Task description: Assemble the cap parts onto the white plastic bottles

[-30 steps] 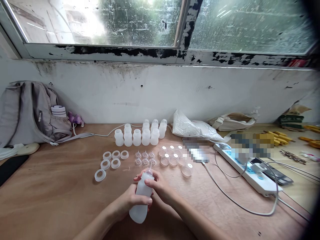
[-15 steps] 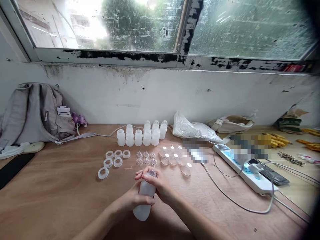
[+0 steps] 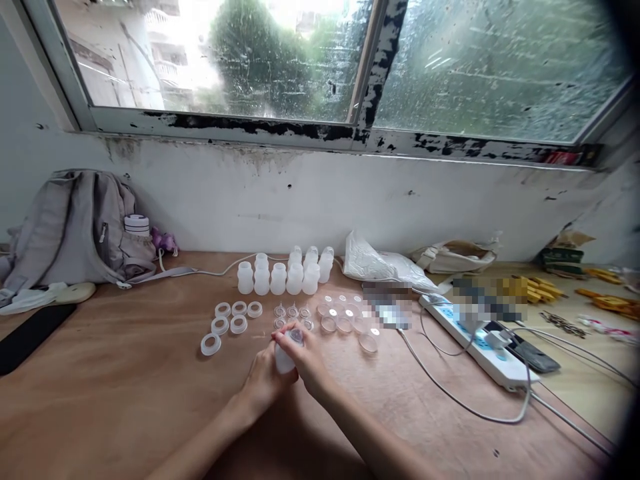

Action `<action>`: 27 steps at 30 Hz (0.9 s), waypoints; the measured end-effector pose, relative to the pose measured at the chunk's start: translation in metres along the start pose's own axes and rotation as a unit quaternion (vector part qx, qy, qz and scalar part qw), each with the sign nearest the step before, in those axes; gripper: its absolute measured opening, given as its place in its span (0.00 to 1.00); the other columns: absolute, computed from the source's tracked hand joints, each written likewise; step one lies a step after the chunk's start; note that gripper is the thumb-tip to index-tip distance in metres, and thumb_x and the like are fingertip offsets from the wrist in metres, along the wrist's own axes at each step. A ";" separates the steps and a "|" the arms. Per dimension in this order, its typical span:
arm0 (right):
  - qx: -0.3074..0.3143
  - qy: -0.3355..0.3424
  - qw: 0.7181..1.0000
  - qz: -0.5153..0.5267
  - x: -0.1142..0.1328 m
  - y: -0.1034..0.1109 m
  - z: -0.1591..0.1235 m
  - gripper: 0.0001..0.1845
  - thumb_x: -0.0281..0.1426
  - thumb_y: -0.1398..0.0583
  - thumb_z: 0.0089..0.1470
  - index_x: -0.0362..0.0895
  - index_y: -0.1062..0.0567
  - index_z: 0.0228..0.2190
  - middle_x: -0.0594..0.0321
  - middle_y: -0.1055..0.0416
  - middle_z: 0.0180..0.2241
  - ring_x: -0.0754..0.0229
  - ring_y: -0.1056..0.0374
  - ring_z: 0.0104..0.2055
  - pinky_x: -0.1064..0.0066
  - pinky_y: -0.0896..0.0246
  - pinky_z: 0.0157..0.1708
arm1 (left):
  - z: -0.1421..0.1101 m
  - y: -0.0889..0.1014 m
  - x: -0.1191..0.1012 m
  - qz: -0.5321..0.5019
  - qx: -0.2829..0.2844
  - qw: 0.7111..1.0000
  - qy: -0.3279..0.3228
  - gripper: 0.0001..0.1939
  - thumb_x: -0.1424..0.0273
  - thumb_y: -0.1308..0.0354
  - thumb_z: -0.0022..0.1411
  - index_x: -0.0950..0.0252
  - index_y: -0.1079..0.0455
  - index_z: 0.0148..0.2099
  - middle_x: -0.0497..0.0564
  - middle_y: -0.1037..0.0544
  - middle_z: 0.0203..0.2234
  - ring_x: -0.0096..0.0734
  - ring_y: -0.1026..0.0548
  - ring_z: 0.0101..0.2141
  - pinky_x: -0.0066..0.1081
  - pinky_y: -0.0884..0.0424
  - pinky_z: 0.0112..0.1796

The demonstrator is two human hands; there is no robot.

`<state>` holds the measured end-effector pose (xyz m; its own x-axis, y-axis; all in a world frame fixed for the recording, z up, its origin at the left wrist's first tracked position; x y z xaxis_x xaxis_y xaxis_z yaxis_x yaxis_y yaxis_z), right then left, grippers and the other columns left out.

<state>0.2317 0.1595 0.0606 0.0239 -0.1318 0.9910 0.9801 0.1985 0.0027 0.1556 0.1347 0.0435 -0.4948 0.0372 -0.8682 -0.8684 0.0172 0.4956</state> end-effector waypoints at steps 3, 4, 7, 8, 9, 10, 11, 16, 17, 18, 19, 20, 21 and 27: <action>0.029 0.048 0.995 -0.085 0.015 0.008 0.002 0.13 0.38 0.41 0.46 0.43 0.30 0.32 0.60 0.29 0.34 0.57 0.34 0.37 0.68 0.40 0.37 | 0.001 0.005 -0.002 0.032 -0.026 0.999 -0.027 0.20 0.65 0.44 0.46 0.66 0.39 0.42 0.56 0.26 0.32 0.41 0.27 0.33 0.32 0.35 0.31; 0.029 0.066 0.990 -0.125 0.019 0.016 0.002 0.14 0.38 0.42 0.47 0.44 0.30 0.35 0.60 0.30 0.36 0.57 0.34 0.39 0.67 0.41 0.39 | 0.001 0.007 -0.001 0.027 -0.029 0.999 -0.035 0.19 0.64 0.44 0.47 0.65 0.39 0.42 0.54 0.26 0.31 0.40 0.27 0.33 0.32 0.34 0.32; -0.026 0.108 0.956 -0.272 0.030 0.065 0.001 0.13 0.38 0.45 0.49 0.45 0.30 0.36 0.58 0.30 0.37 0.55 0.36 0.41 0.65 0.43 0.42 | 0.001 0.013 0.002 0.004 -0.043 0.998 -0.040 0.22 0.61 0.44 0.47 0.63 0.43 0.44 0.53 0.27 0.34 0.39 0.28 0.34 0.33 0.34 0.34; -0.055 0.117 0.935 -0.329 0.032 0.086 0.000 0.12 0.38 0.45 0.49 0.44 0.30 0.34 0.57 0.30 0.35 0.54 0.36 0.40 0.64 0.43 0.41 | 0.001 0.017 0.004 -0.005 -0.053 0.998 -0.036 0.24 0.62 0.44 0.47 0.63 0.45 0.45 0.54 0.28 0.35 0.39 0.28 0.35 0.34 0.35 0.35; -0.086 0.117 0.911 -0.385 0.032 0.108 -0.001 0.11 0.38 0.45 0.49 0.43 0.30 0.31 0.57 0.31 0.34 0.54 0.36 0.39 0.63 0.43 0.40 | 0.001 0.020 0.005 -0.016 -0.065 0.997 -0.031 0.25 0.62 0.44 0.47 0.64 0.46 0.47 0.54 0.29 0.36 0.39 0.29 0.36 0.35 0.35 0.36; -0.115 0.108 0.886 -0.437 0.031 0.130 -0.002 0.12 0.37 0.46 0.49 0.43 0.30 0.32 0.55 0.31 0.34 0.53 0.36 0.39 0.63 0.43 0.40 | 0.001 0.023 0.007 -0.029 -0.075 0.996 -0.028 0.26 0.63 0.44 0.48 0.64 0.48 0.48 0.55 0.29 0.37 0.39 0.29 0.36 0.36 0.35 0.37; -0.146 0.093 0.856 -0.487 0.029 0.151 -0.004 0.12 0.37 0.46 0.48 0.42 0.30 0.32 0.55 0.32 0.35 0.52 0.36 0.40 0.62 0.44 0.41 | 0.001 0.025 0.008 -0.044 -0.083 0.995 -0.026 0.25 0.64 0.45 0.49 0.65 0.48 0.48 0.56 0.30 0.38 0.39 0.29 0.37 0.36 0.36 0.38; -0.157 -0.040 0.802 -0.576 -0.006 0.211 -0.010 0.21 0.44 0.46 0.45 0.43 0.32 0.37 0.52 0.34 0.38 0.50 0.35 0.37 0.62 0.41 0.33 | 0.005 0.026 0.009 -0.087 -0.083 0.992 -0.036 0.24 0.64 0.45 0.50 0.64 0.45 0.48 0.55 0.31 0.40 0.38 0.30 0.39 0.37 0.36 0.40; -0.147 -0.041 0.809 -0.568 -0.010 0.210 -0.010 0.21 0.44 0.46 0.45 0.43 0.32 0.36 0.53 0.34 0.36 0.51 0.34 0.37 0.63 0.41 0.33 | 0.006 0.027 0.008 -0.087 -0.083 0.992 -0.045 0.23 0.64 0.44 0.49 0.64 0.44 0.48 0.55 0.31 0.40 0.38 0.31 0.40 0.36 0.37 0.41; -0.138 -0.034 0.818 -0.557 -0.011 0.206 -0.009 0.20 0.44 0.45 0.45 0.43 0.32 0.35 0.54 0.33 0.34 0.51 0.34 0.36 0.64 0.41 0.33 | 0.007 0.028 0.007 -0.084 -0.085 0.991 -0.057 0.23 0.65 0.44 0.49 0.63 0.42 0.48 0.55 0.31 0.40 0.38 0.31 0.40 0.36 0.37 0.41; -0.130 -0.025 0.830 -0.542 -0.009 0.201 -0.008 0.18 0.44 0.45 0.44 0.43 0.32 0.33 0.56 0.32 0.32 0.52 0.34 0.35 0.65 0.41 0.33 | 0.008 0.029 0.006 -0.079 -0.087 0.991 -0.070 0.23 0.65 0.43 0.48 0.63 0.40 0.47 0.54 0.31 0.40 0.38 0.31 0.40 0.36 0.37 0.41; -0.121 -0.018 0.845 -0.520 -0.006 0.194 -0.006 0.18 0.43 0.44 0.44 0.43 0.31 0.33 0.57 0.32 0.30 0.54 0.33 0.33 0.66 0.41 0.32 | 0.009 0.030 0.005 -0.074 -0.086 0.990 -0.082 0.23 0.66 0.42 0.47 0.63 0.39 0.47 0.54 0.31 0.40 0.38 0.31 0.40 0.35 0.37 0.41; -0.110 -0.013 0.865 -0.490 -0.002 0.185 -0.003 0.18 0.43 0.43 0.43 0.43 0.31 0.32 0.58 0.31 0.29 0.55 0.33 0.30 0.66 0.40 0.30 | 0.010 0.031 0.003 -0.072 -0.083 0.990 -0.093 0.24 0.67 0.41 0.46 0.63 0.39 0.47 0.54 0.31 0.39 0.38 0.31 0.40 0.35 0.37 0.42; 0.029 0.004 0.982 -0.188 0.020 0.119 0.017 0.23 0.40 0.40 0.43 0.45 0.32 0.42 0.58 0.31 0.37 0.61 0.33 0.29 0.69 0.37 0.29 | 0.015 0.040 0.002 -0.126 -0.049 0.986 -0.095 0.22 0.67 0.39 0.44 0.64 0.40 0.42 0.51 0.28 0.34 0.36 0.29 0.37 0.32 0.35 0.38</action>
<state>0.3451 0.1972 0.0835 -0.3356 -0.2138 0.9174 0.9071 0.1895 0.3760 0.1203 0.1507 0.0618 -0.2562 0.2310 -0.9386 -0.9665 -0.0466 0.2524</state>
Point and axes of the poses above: each hand's wrist, its own z-axis towards the middle knuckle, its own y-axis out of the back of the hand, x = y × z, the point moved 9 cm from there along z, towards the middle knuckle
